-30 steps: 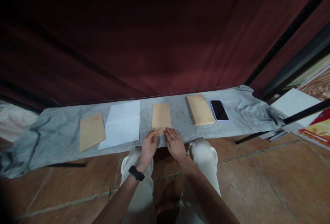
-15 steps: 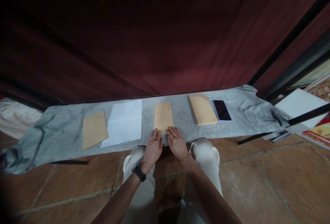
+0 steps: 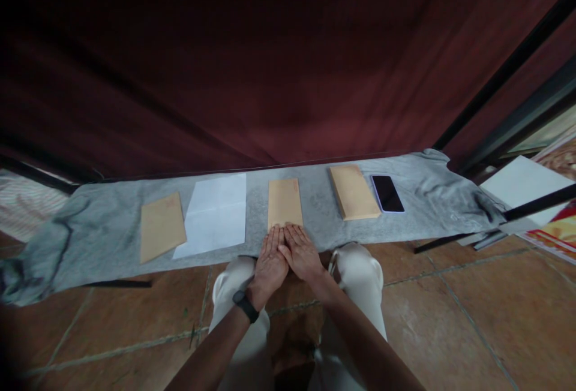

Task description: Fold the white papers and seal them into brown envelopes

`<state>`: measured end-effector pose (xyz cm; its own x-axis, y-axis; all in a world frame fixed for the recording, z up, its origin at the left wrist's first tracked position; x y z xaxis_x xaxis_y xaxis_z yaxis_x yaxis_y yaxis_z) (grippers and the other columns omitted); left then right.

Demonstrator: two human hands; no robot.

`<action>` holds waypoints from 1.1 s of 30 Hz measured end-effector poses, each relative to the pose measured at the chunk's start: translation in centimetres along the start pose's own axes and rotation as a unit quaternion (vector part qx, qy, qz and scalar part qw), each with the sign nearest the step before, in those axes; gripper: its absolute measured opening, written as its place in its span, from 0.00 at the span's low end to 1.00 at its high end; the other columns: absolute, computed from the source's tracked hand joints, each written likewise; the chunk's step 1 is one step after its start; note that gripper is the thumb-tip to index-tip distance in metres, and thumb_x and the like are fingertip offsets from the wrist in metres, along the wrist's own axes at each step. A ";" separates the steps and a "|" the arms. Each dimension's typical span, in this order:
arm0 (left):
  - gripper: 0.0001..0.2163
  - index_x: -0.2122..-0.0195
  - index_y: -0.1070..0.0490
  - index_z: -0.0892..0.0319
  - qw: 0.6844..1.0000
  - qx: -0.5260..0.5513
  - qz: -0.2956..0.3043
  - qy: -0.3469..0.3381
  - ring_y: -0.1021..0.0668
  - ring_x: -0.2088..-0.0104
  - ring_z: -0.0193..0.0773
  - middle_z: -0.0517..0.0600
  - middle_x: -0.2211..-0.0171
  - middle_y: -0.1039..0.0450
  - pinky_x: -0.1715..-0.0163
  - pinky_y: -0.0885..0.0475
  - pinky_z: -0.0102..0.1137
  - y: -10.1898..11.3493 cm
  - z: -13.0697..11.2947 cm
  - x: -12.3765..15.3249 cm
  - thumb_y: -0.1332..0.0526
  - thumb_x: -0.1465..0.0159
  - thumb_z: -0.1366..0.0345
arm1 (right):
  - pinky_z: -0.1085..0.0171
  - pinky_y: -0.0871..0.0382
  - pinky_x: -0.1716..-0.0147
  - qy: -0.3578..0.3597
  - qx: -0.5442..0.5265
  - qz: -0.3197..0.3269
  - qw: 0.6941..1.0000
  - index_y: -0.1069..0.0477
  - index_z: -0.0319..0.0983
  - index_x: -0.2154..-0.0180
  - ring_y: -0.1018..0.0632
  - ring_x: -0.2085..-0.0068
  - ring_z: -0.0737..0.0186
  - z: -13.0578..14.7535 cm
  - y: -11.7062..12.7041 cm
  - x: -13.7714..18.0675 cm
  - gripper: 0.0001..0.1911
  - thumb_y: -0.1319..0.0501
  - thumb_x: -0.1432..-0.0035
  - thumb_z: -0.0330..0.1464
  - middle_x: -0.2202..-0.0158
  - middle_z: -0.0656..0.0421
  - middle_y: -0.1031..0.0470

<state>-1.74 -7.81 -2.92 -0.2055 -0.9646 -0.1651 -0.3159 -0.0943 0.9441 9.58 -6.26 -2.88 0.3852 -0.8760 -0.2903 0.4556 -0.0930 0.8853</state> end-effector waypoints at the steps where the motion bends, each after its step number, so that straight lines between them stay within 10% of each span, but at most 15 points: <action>1: 0.28 0.29 0.49 0.69 1.000 -0.001 -0.001 0.001 0.48 0.28 0.48 0.64 0.29 0.47 0.31 0.44 0.48 0.1 0.0 0.1 0.56 0.31 0.72 | 0.49 0.44 0.31 0.000 0.008 -0.002 1.000 0.41 0.32 0.32 0.39 0.30 0.54 -0.2 0.0 0.3 0.28 0.51 0.27 0.38 0.32 0.47 0.38; 13: 0.33 0.31 0.45 0.74 1.000 -0.020 0.001 0.022 0.46 0.28 0.55 0.70 0.30 0.47 0.32 0.43 0.50 1.2 0.3 1.2 0.46 0.31 0.56 | 0.46 0.46 0.32 -0.010 0.063 -0.029 0.998 0.49 0.33 0.29 0.39 0.30 0.50 -2.2 0.9 2.3 0.32 0.49 0.28 0.39 0.31 0.45 0.41; 33: 0.29 0.31 0.41 0.69 0.998 -0.056 0.022 0.022 0.44 0.29 0.58 0.70 0.30 0.49 0.32 0.43 0.51 1.9 0.0 1.3 0.44 0.34 0.68 | 0.49 0.47 0.31 0.032 0.030 0.001 0.999 0.43 0.36 0.31 0.38 0.31 0.55 0.6 0.6 1.5 0.27 0.50 0.28 0.36 0.31 0.51 0.38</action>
<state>-2.65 -9.27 -1.35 -0.1746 -0.9782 -0.1125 -0.2011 -0.0764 0.9766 9.98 -7.89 -2.58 0.4378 -0.8441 -0.3094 0.4061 -0.1213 0.9057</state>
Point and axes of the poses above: each hand's wrist, its own x-axis away from the middle knuckle, its own y-axis out of the back of the hand, z = x × y, the point moved 3 cm from there along -x, towards the middle knuckle
